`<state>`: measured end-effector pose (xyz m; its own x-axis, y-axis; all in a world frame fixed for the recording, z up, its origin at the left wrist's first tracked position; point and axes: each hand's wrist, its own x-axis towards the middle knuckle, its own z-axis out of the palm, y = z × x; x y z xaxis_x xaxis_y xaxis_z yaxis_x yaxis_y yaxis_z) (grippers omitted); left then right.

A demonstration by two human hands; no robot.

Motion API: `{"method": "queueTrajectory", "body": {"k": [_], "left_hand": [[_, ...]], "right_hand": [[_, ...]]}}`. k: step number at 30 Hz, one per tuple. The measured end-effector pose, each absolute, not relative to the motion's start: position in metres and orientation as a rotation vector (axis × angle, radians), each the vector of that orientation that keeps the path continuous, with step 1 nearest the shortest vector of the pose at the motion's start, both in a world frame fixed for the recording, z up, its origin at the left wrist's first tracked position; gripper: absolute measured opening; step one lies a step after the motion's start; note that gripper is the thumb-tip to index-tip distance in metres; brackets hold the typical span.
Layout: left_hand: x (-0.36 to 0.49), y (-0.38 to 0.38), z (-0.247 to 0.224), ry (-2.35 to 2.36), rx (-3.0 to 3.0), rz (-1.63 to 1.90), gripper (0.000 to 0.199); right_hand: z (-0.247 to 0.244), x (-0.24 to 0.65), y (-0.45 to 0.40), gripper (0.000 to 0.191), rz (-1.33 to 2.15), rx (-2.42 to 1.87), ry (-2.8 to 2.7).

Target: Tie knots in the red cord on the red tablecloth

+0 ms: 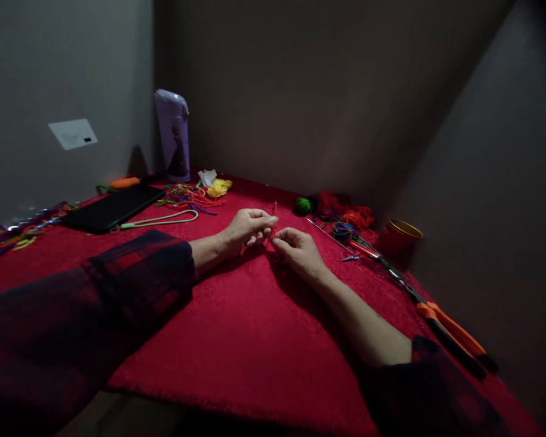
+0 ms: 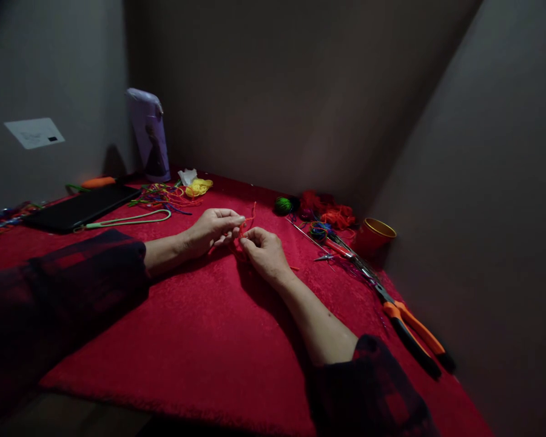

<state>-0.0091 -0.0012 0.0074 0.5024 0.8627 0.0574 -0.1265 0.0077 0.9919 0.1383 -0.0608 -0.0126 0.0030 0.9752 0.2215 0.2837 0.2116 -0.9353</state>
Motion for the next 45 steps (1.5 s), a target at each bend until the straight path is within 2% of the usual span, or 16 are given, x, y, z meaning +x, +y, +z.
{"method": "queueTrajectory", "body": {"k": [4, 9, 15, 19, 25, 36, 40, 45], "left_hand": [[-0.0093, -0.0018, 0.0086, 0.754, 1.345, 0.881, 0.004], [-0.0083, -0.0011, 0.0089, 0.771, 1.321, 0.879, 0.005], [-0.0083, 0.0003, 0.0065, 0.749, 1.338, 0.873, 0.008], [-0.0084, 0.0010, 0.0058, 0.723, 1.377, 0.861, 0.010], [-0.0088, -0.0006, 0.0078, 0.737, 1.391, 0.864, 0.008], [-0.0097, 0.0021, 0.0067, 0.710, 1.409, 0.845, 0.007], [-0.0096, 0.0037, 0.0055, 0.680, 1.421, 0.823, 0.013], [-0.0098, 0.0043, 0.0035, 0.689, 1.448, 0.821, 0.008]], "right_hand": [[-0.0118, 0.1377, -0.0620, 0.025, 0.876, -1.261, -1.481], [-0.0133, 0.1391, -0.0616, 0.025, 0.834, -1.277, -1.535], [-0.0141, 0.1439, -0.0577, 0.041, 0.621, -1.314, -1.492], [-0.0153, 0.1441, -0.0559, 0.035, 0.610, -1.312, -1.476], [-0.0146, 0.1403, -0.0584, 0.035, 0.738, -1.284, -1.477], [-0.0114, 0.1413, -0.0600, 0.022, 0.718, -1.307, -1.412], [-0.0100, 0.1400, -0.0607, 0.021, 0.728, -1.308, -1.408], [-0.0097, 0.1404, -0.0604, 0.021, 0.727, -1.307, -1.421]]}}
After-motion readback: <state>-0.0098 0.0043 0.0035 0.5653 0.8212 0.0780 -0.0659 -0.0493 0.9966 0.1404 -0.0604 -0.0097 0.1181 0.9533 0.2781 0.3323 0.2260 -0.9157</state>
